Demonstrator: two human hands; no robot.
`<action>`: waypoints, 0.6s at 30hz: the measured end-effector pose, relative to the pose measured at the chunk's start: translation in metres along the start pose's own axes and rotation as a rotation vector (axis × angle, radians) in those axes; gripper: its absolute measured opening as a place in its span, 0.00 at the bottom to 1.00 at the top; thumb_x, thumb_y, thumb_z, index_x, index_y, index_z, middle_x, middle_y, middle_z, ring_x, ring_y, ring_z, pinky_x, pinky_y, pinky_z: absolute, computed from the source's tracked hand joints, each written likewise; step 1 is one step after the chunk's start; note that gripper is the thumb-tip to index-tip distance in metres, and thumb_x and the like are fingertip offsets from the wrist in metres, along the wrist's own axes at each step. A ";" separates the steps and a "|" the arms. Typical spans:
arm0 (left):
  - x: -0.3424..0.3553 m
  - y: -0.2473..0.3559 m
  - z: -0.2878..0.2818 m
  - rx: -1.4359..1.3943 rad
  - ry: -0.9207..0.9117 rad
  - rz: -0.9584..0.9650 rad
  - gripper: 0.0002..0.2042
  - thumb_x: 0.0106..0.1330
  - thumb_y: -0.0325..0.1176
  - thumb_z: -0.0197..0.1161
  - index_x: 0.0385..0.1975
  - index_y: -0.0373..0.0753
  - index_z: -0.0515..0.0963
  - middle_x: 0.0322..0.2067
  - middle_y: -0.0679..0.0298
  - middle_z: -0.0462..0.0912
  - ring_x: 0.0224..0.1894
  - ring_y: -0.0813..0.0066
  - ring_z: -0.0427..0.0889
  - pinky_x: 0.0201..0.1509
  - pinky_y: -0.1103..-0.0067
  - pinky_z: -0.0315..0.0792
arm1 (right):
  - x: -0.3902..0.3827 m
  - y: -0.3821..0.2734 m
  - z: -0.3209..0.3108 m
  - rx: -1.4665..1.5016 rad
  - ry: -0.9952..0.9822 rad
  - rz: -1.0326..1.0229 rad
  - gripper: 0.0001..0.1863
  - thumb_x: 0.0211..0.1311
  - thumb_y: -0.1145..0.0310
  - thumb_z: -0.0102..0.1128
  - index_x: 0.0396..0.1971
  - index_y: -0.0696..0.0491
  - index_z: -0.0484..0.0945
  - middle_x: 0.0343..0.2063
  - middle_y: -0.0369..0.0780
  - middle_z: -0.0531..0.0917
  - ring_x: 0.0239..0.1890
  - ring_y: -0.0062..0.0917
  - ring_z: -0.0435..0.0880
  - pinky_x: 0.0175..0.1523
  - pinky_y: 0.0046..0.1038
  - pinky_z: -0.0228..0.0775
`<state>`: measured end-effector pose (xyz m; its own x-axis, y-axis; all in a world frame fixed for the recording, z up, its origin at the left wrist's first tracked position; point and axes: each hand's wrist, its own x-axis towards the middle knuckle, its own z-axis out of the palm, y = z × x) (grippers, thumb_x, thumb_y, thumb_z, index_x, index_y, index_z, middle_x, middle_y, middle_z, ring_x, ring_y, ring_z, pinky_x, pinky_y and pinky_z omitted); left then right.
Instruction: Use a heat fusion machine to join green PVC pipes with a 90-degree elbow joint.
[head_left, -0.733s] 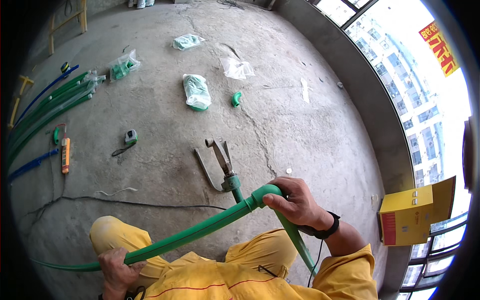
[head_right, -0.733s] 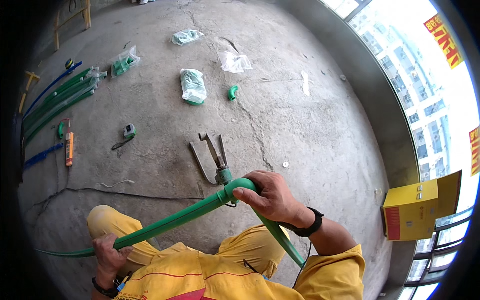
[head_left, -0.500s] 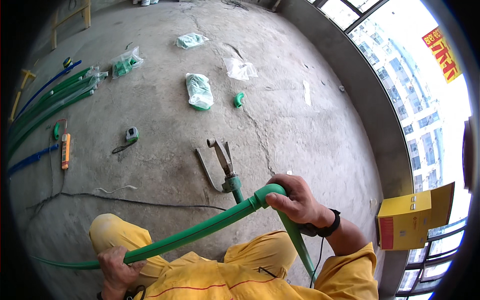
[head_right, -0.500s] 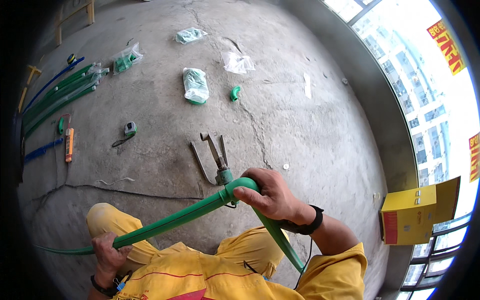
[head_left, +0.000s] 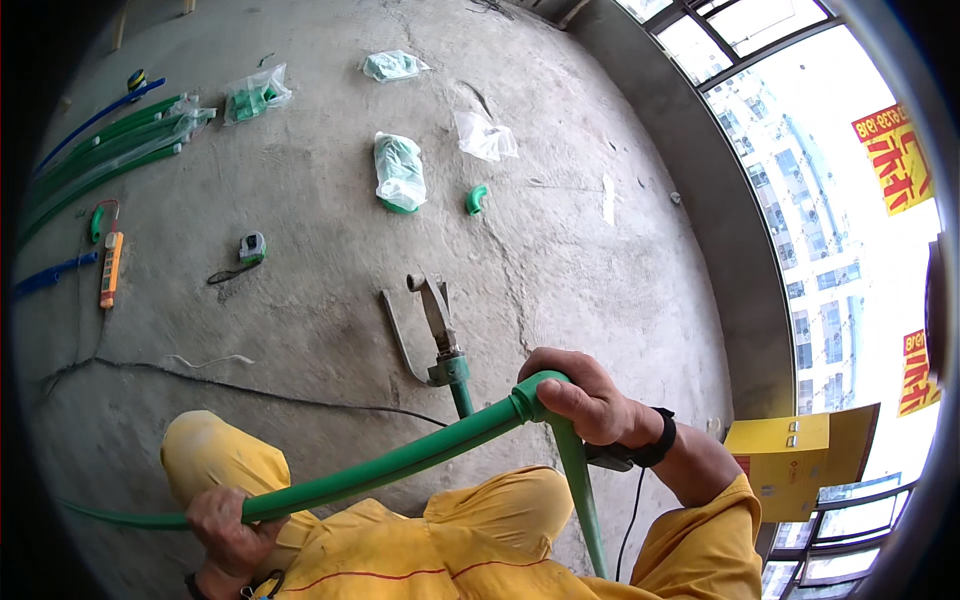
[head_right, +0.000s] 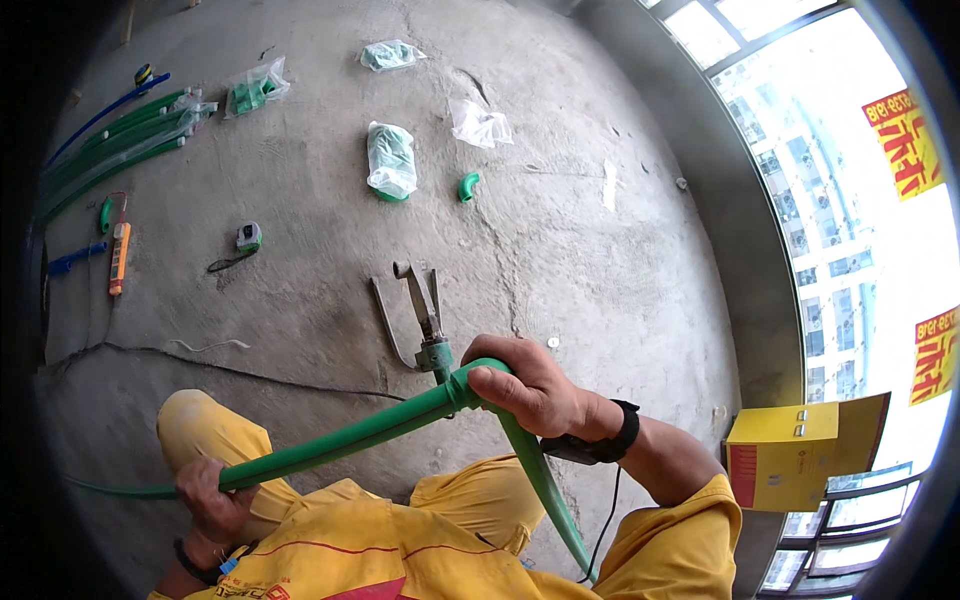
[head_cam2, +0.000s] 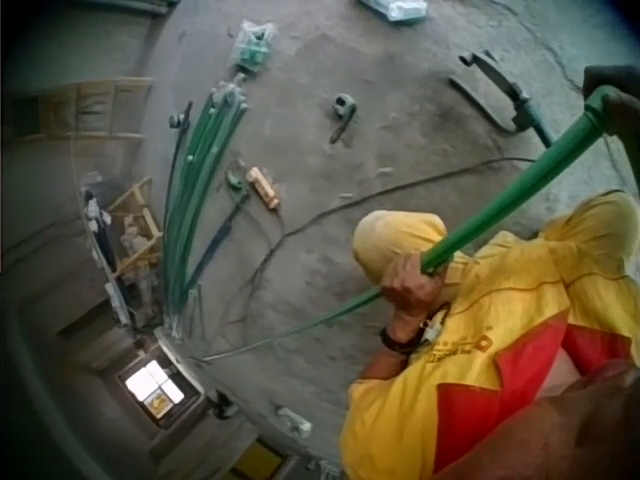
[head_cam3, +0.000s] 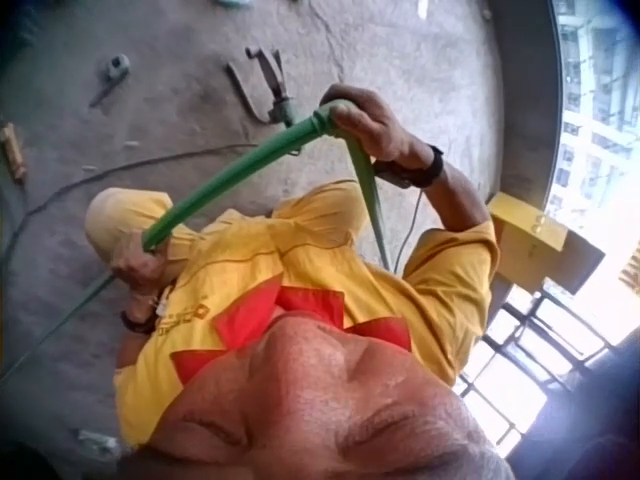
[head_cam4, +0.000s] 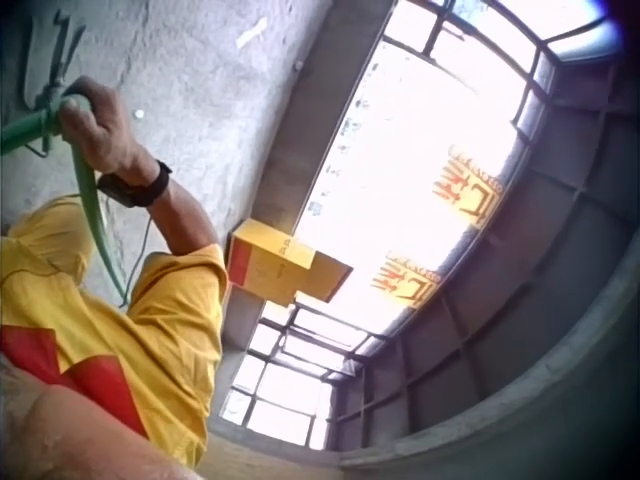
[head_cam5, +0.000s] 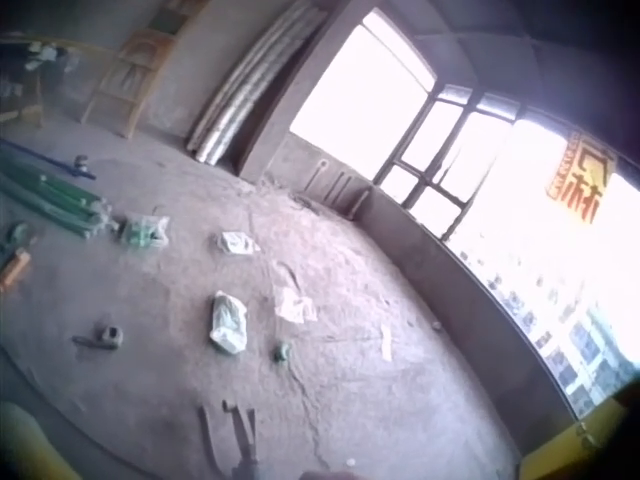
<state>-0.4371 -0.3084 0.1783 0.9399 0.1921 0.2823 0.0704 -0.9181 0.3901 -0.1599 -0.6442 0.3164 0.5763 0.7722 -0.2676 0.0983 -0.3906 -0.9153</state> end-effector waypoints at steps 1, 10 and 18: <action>0.001 0.001 0.002 -0.012 -0.008 -0.009 0.30 0.61 0.64 0.59 0.17 0.40 0.64 0.15 0.58 0.65 0.18 0.54 0.69 0.22 0.62 0.61 | 0.002 0.001 0.000 0.005 0.016 0.004 0.26 0.71 0.46 0.49 0.38 0.59 0.75 0.24 0.36 0.77 0.28 0.18 0.75 0.32 0.23 0.67; 0.007 -0.004 0.005 0.008 -0.044 -0.033 0.30 0.62 0.64 0.57 0.19 0.39 0.65 0.17 0.57 0.64 0.19 0.56 0.67 0.22 0.64 0.60 | 0.014 0.000 0.007 -0.039 -0.015 0.113 0.25 0.72 0.47 0.48 0.37 0.58 0.73 0.24 0.35 0.75 0.27 0.16 0.71 0.31 0.22 0.64; 0.005 -0.009 0.005 0.042 -0.067 -0.037 0.30 0.60 0.63 0.59 0.21 0.37 0.67 0.20 0.57 0.66 0.21 0.55 0.69 0.25 0.64 0.62 | 0.022 0.008 0.021 -0.004 0.048 0.215 0.24 0.70 0.48 0.50 0.32 0.58 0.73 0.25 0.35 0.73 0.30 0.17 0.70 0.34 0.24 0.63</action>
<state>-0.4310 -0.3006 0.1715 0.9567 0.2033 0.2085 0.1177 -0.9248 0.3618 -0.1633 -0.6197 0.2972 0.6219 0.6463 -0.4422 -0.0284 -0.5457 -0.8375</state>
